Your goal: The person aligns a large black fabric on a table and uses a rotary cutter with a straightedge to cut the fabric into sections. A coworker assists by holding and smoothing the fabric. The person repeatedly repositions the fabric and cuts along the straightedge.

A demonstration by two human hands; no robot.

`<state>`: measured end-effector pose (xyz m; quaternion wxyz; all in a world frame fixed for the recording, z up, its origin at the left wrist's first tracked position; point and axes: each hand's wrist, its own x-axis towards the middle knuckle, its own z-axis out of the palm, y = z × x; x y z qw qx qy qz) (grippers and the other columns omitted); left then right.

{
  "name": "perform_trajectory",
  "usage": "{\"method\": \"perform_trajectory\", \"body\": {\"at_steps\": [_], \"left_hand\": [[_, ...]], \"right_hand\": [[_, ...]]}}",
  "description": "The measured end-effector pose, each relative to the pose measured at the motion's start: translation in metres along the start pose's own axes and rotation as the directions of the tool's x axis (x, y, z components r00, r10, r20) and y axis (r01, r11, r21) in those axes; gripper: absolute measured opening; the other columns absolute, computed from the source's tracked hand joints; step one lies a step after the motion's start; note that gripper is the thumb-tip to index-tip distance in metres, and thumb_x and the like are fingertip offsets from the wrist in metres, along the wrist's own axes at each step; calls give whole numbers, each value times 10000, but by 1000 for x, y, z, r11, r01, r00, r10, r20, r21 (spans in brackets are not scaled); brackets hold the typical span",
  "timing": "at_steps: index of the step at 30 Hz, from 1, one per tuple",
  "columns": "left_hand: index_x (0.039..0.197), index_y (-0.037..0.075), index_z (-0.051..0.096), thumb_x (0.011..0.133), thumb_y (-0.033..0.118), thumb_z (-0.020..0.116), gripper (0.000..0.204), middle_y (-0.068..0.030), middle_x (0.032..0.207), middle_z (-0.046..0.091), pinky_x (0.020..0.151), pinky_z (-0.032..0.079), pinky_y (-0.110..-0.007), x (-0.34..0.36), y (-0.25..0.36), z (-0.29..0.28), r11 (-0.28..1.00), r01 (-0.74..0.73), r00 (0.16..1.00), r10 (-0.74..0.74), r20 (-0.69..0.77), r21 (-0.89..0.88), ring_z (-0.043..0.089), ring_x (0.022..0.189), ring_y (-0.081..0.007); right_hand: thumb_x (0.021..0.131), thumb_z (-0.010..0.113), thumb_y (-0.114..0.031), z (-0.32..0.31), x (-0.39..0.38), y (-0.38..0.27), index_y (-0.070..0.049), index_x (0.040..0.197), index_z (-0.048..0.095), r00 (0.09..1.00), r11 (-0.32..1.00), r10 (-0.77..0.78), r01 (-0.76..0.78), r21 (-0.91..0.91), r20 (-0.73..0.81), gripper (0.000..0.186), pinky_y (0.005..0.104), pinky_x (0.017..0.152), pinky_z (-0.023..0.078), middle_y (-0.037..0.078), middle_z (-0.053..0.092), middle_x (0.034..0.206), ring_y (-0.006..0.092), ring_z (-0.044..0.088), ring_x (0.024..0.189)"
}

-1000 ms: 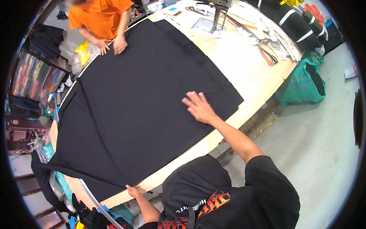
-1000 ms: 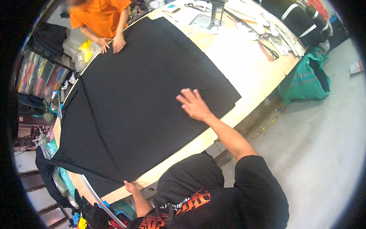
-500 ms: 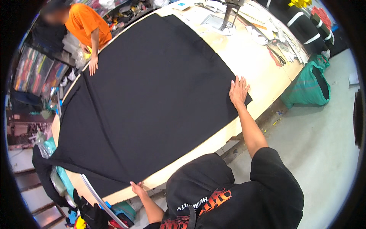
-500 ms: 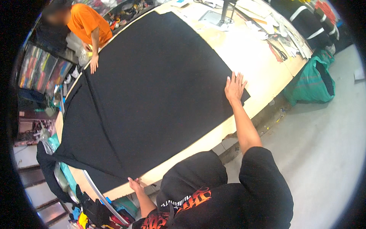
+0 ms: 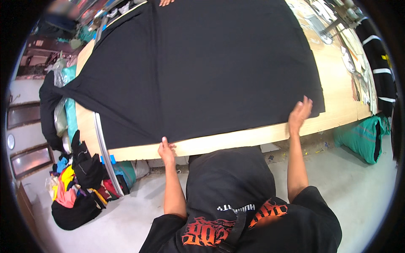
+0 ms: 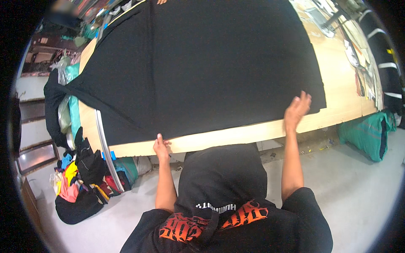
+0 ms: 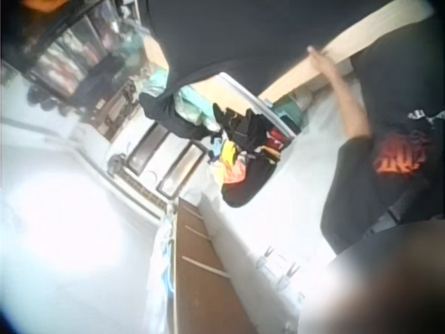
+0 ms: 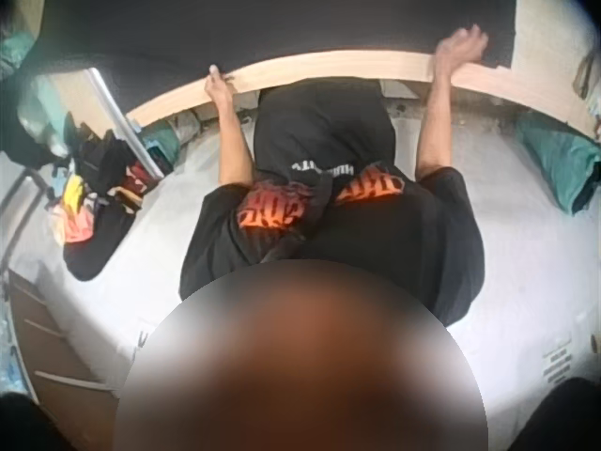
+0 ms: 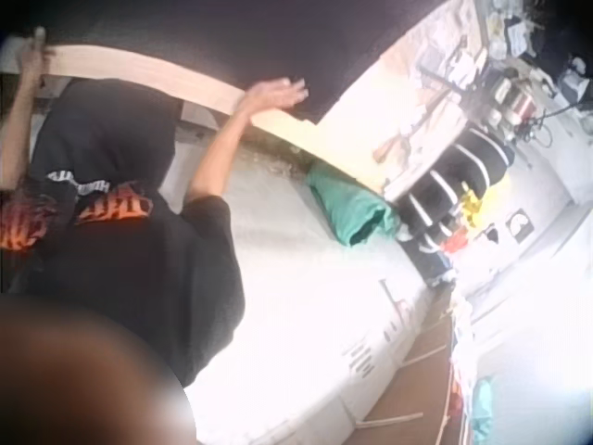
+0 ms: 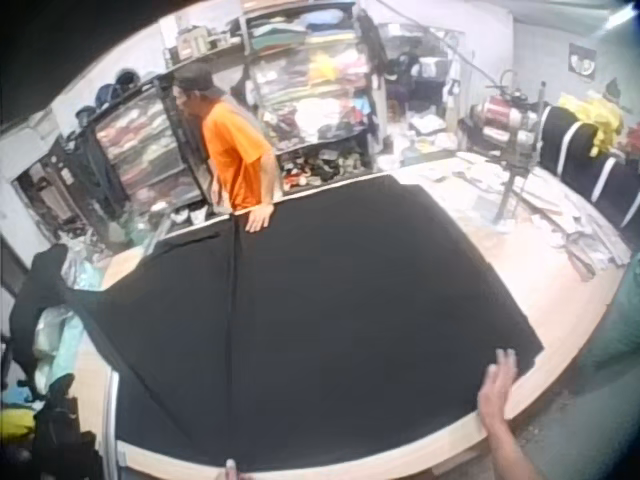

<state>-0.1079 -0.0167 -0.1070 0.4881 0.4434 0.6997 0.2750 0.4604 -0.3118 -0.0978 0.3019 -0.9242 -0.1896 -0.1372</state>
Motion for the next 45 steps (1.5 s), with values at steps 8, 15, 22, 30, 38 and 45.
{"method": "perform_trajectory", "body": {"at_steps": [8,15,22,30,38,45], "left_hand": [[822,75,684,1122,470,729,498,-82,836,802,666,495,-269,37,23,-49,999,-1,900,-14,437,34,658,704,-95],[879,-32,850,1107,507,704,604,-117,805,828,618,563,-328,99,39,-86,957,-240,600,16,800,161,714,646,-148],[807,-13,780,1143,502,646,629,-90,701,750,634,556,-319,124,41,-90,974,-26,453,-188,871,224,689,618,-164],[1029,11,736,1079,215,630,235,-89,878,833,641,632,-337,241,86,-124,992,101,884,-55,465,-76,801,710,-184],[1246,72,694,966,140,661,290,-134,1190,708,1124,497,-523,486,218,-217,311,-826,381,923,58,469,652,1235,-345],[1078,118,808,965,309,616,293,-131,1151,810,1178,442,-534,644,261,-362,-335,-813,370,337,866,477,724,1218,-340]], "right_hand": [[983,795,-316,57,-233,-343,-112,1789,291,371,702,-712,390,596,596,972,610,1382,196,264,263,1837,457,231,1713],[900,801,-189,86,-384,-451,-72,1809,193,600,885,-462,362,293,653,1100,635,1395,84,262,164,1869,432,141,1743],[948,676,-62,107,-411,-463,-65,1801,228,689,943,-280,328,58,669,964,595,1409,100,210,201,1876,380,158,1748],[1039,624,-28,109,-423,-479,-116,1811,240,732,926,-280,377,-27,621,866,609,1399,140,214,179,1878,404,155,1742],[1051,559,-9,103,-419,-496,-155,1813,276,709,937,-264,349,0,653,826,615,1398,98,208,151,1888,408,117,1749],[1023,563,22,100,-411,-494,-191,1818,271,661,944,-208,328,-29,721,874,630,1397,102,188,98,1900,410,80,1753]]}}
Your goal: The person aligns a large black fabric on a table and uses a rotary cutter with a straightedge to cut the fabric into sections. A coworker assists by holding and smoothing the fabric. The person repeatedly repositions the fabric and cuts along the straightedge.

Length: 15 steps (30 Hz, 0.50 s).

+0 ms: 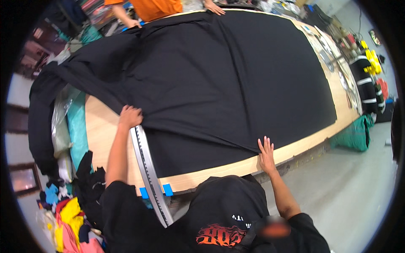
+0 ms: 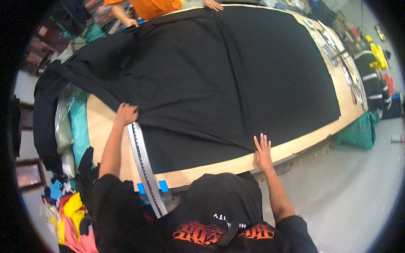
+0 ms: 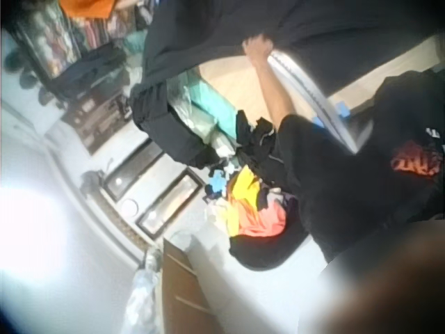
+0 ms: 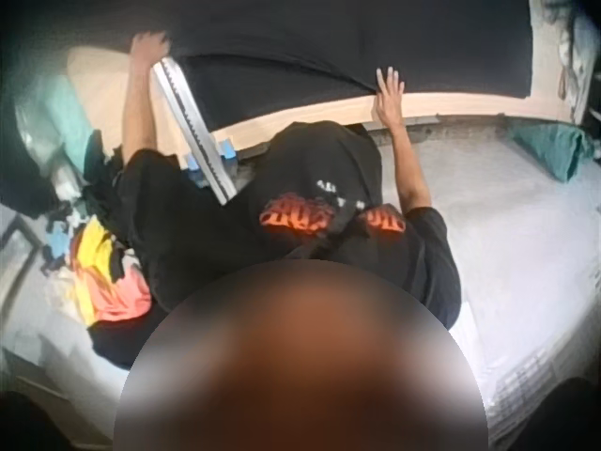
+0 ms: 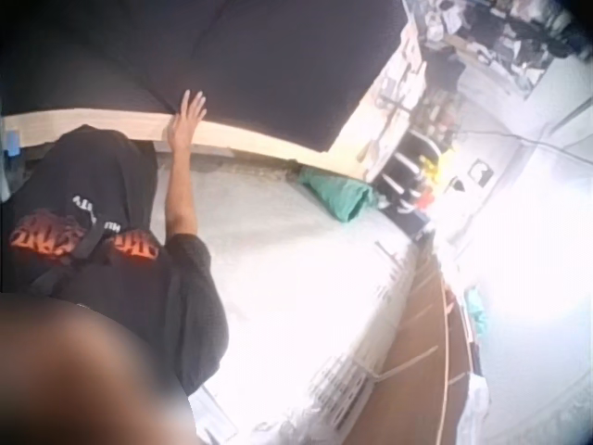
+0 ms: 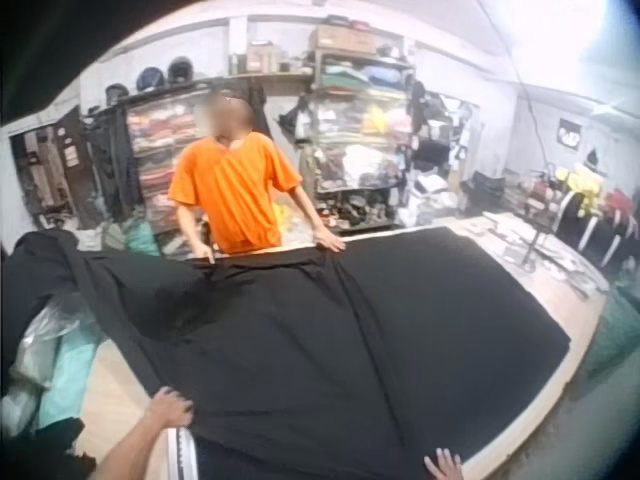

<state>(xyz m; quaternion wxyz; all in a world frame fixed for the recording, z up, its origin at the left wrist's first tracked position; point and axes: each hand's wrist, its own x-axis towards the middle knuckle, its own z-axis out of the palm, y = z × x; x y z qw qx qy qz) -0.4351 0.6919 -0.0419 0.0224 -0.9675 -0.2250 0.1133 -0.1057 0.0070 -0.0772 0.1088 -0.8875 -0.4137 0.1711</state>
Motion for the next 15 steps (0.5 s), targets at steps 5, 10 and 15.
{"method": "perform_trajectory", "body": {"at_steps": [5,10,15], "left_hand": [[1186,45,797,883,272,691,393,-170,1235,787,1202,427,-502,-74,-84,-40,1000,-11,990,8,139,20,675,1287,-351],[1275,30,780,796,357,871,586,-201,1327,743,1336,338,-508,-135,-137,-53,984,134,976,-151,154,114,622,1396,-359],[1247,99,806,812,344,909,510,-149,1310,761,1311,360,-525,-202,-173,-46,872,252,882,-385,271,420,644,1356,-332]], "right_hand": [[998,567,45,-4,3,0,-202,1818,275,1000,999,-28,28,-17,9,904,626,1397,111,184,102,1901,409,84,1753],[988,567,75,-9,4,2,-213,1813,297,998,998,-58,58,-3,26,914,622,1398,111,162,103,1906,392,91,1756],[997,575,76,-7,2,7,-237,1808,316,998,999,-27,29,-42,56,908,616,1399,121,149,112,1907,379,97,1757]]}}
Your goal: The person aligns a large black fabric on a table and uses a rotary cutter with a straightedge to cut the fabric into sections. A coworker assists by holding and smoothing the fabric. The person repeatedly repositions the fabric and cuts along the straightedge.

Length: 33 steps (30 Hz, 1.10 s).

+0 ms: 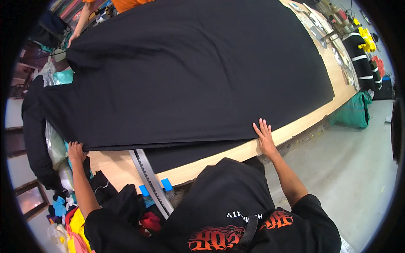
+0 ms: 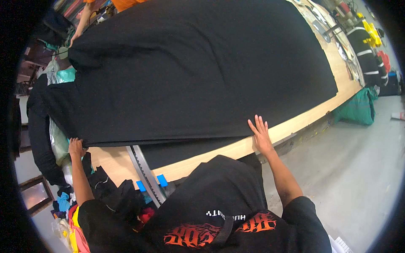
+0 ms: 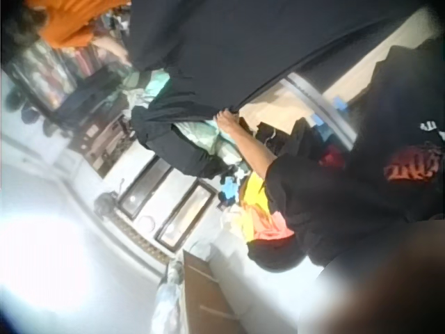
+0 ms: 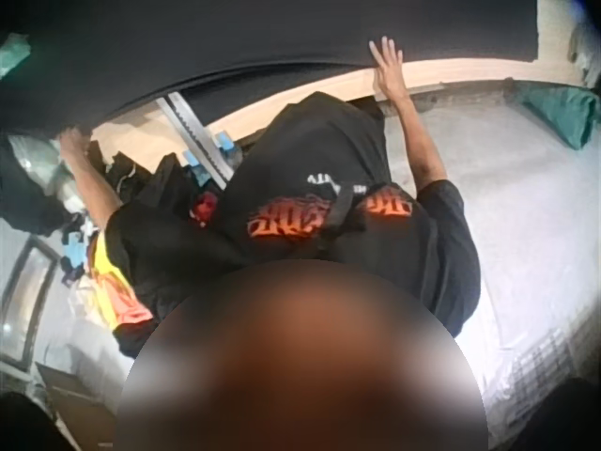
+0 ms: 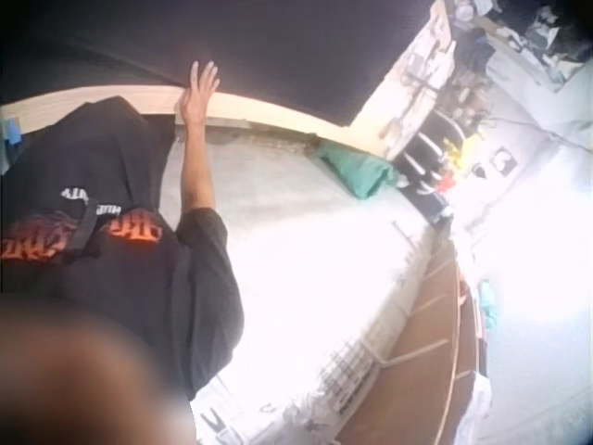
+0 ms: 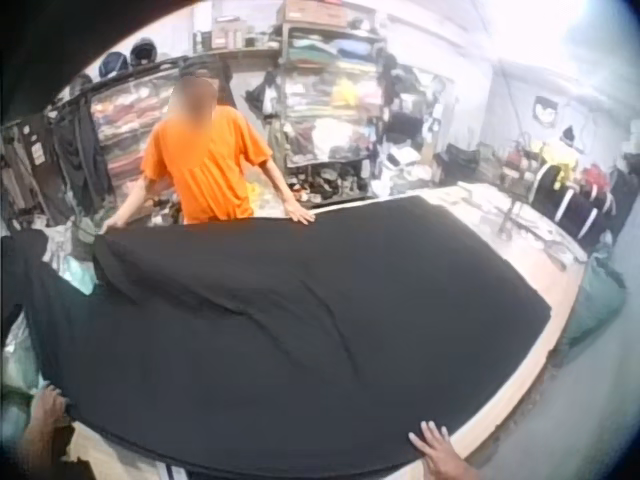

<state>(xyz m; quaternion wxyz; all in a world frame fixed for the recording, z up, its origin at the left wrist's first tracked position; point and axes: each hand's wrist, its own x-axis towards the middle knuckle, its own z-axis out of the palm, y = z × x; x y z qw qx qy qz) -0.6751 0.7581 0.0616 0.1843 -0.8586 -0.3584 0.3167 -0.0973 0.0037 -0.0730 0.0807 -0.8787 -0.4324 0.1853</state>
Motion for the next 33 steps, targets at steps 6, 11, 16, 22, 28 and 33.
{"method": "perform_trajectory", "body": {"at_steps": [6,11,16,22,28,33], "left_hand": [[1237,106,812,860,182,787,385,-190,1031,809,1111,484,-538,-87,58,46,986,-159,978,149,-143,-60,748,1022,-387],[1211,82,850,808,200,799,423,-202,986,827,985,485,-485,-143,181,73,963,71,980,-116,-161,-261,771,963,-358],[1092,31,875,866,317,839,367,-243,953,823,992,503,-484,-168,252,80,872,163,954,-259,-153,-462,758,956,-454],[1053,-77,802,880,243,837,365,-256,924,810,919,555,-526,-170,329,64,348,267,828,-560,29,-899,743,911,-403],[1050,-123,755,888,220,867,395,-194,970,823,898,580,-446,-178,393,15,-139,138,816,-545,192,-981,757,908,-285],[1046,-110,773,903,271,857,415,-269,979,820,875,584,-481,-166,435,-32,-107,0,869,-491,53,-994,775,888,-394]], "right_hand": [[1011,516,78,4,-4,5,-250,1805,324,996,998,-35,39,50,-83,881,591,1412,105,130,130,1906,352,100,1759],[986,537,67,6,-8,9,-253,1806,318,999,999,-14,16,33,-50,907,587,1415,100,113,128,1908,343,97,1760],[1018,547,43,7,-10,8,-283,1810,301,996,1000,-10,10,7,-86,891,583,1414,123,101,140,1907,330,119,1758],[1034,542,30,9,-11,6,-291,1813,291,990,998,-38,44,39,-136,878,571,1418,118,98,128,1909,324,103,1759],[1036,517,38,13,-12,5,-277,1813,298,994,1000,-16,17,7,-109,866,565,1416,109,107,125,1910,321,105,1760],[1033,501,42,13,-12,4,-261,1811,307,995,1000,-11,11,0,-102,858,577,1413,106,121,133,1908,344,115,1757]]}}
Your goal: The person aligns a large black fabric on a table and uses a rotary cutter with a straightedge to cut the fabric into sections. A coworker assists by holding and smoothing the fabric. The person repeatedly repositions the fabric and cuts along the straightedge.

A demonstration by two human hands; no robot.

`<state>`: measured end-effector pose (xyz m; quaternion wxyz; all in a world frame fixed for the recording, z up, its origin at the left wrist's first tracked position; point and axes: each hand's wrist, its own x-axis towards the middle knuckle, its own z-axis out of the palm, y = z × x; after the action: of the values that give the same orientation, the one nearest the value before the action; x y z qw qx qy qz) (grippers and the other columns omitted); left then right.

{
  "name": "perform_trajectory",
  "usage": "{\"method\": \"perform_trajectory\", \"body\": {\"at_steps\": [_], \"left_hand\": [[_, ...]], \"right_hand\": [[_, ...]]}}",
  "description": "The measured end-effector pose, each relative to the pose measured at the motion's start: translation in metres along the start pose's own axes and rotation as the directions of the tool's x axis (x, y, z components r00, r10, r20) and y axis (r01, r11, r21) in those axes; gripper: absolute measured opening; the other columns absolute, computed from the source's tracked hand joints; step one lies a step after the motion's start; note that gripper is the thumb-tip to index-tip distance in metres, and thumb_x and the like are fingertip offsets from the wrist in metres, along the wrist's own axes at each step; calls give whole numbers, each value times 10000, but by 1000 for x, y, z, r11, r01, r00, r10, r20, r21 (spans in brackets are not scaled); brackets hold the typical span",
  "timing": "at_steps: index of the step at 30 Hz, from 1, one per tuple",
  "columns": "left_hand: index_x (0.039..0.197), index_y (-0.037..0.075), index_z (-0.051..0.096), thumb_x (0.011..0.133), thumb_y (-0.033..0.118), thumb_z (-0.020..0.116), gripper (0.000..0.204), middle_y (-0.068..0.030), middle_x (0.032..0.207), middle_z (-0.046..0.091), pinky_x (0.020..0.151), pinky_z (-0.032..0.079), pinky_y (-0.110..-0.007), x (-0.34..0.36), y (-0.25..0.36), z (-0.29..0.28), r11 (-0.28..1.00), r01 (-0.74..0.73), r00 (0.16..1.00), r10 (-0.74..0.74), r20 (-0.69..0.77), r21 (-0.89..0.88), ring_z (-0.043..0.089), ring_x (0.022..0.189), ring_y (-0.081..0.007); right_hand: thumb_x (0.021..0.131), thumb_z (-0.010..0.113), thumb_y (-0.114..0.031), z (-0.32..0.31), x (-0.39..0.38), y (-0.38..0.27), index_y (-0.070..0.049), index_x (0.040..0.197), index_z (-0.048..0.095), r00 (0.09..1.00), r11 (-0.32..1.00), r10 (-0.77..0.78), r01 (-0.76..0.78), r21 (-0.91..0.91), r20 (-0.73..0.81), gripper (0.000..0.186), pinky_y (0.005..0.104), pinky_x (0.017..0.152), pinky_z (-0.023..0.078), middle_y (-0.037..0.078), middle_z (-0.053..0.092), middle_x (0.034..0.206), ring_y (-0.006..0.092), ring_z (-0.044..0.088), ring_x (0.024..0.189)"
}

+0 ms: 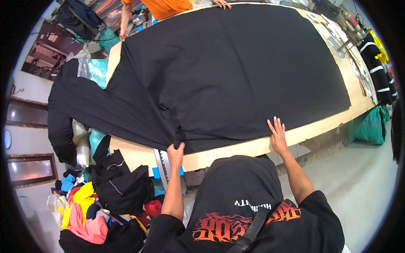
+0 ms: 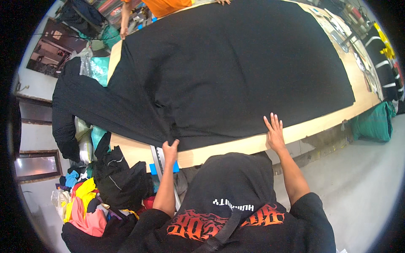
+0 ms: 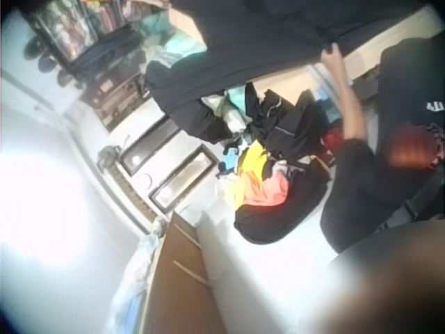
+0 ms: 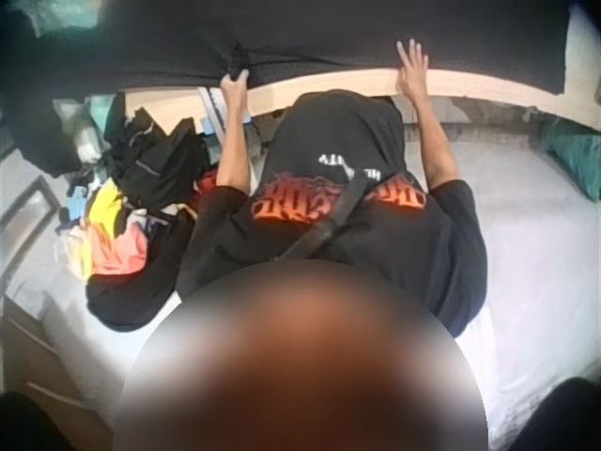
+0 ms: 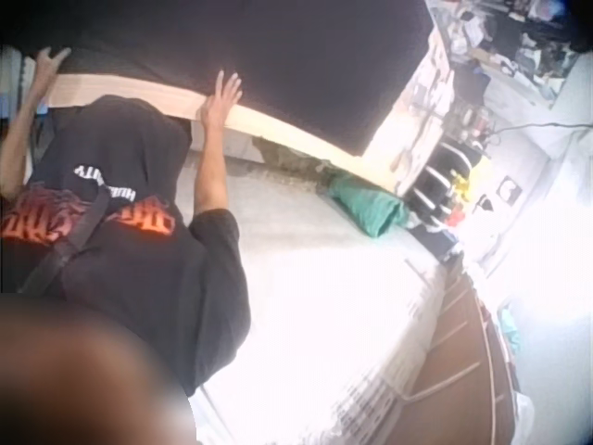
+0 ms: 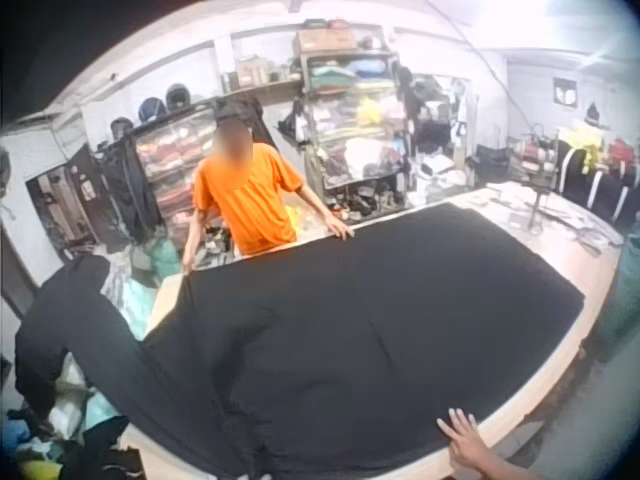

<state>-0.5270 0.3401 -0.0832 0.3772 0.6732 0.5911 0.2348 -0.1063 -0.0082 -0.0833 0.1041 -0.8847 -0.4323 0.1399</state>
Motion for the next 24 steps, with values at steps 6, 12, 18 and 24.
{"method": "perform_trajectory", "body": {"at_steps": [6,12,18,24], "left_hand": [[1215,-1,835,898,334,822,462,-291,1145,805,1122,506,-521,-14,-1,9,989,23,974,-54,219,145,670,1215,-475],[1299,1,814,900,361,859,539,-289,1155,799,1093,509,-532,-5,-28,-19,903,-186,978,134,157,388,656,1167,-485],[1160,50,749,787,204,840,413,-241,1071,771,991,504,-545,57,-65,-205,539,-374,923,297,246,755,708,1076,-427],[1097,109,800,843,117,789,255,-130,993,814,1016,499,-514,95,-111,-310,138,-212,974,115,197,967,747,1083,-343]], "right_hand": [[1028,503,43,-1,-1,-1,-239,1809,310,998,999,-43,44,19,-56,853,578,1413,109,130,141,1905,343,114,1758],[1027,497,43,2,-1,0,-235,1807,315,995,998,-59,60,7,-75,848,581,1410,116,134,145,1904,346,122,1756],[1030,503,41,3,-1,3,-236,1809,310,995,997,-80,80,-5,-58,849,584,1408,126,138,145,1903,353,125,1754],[1019,539,81,0,1,0,-268,1815,290,1000,997,-24,24,-67,14,904,567,1414,149,125,134,1905,342,137,1753]]}}
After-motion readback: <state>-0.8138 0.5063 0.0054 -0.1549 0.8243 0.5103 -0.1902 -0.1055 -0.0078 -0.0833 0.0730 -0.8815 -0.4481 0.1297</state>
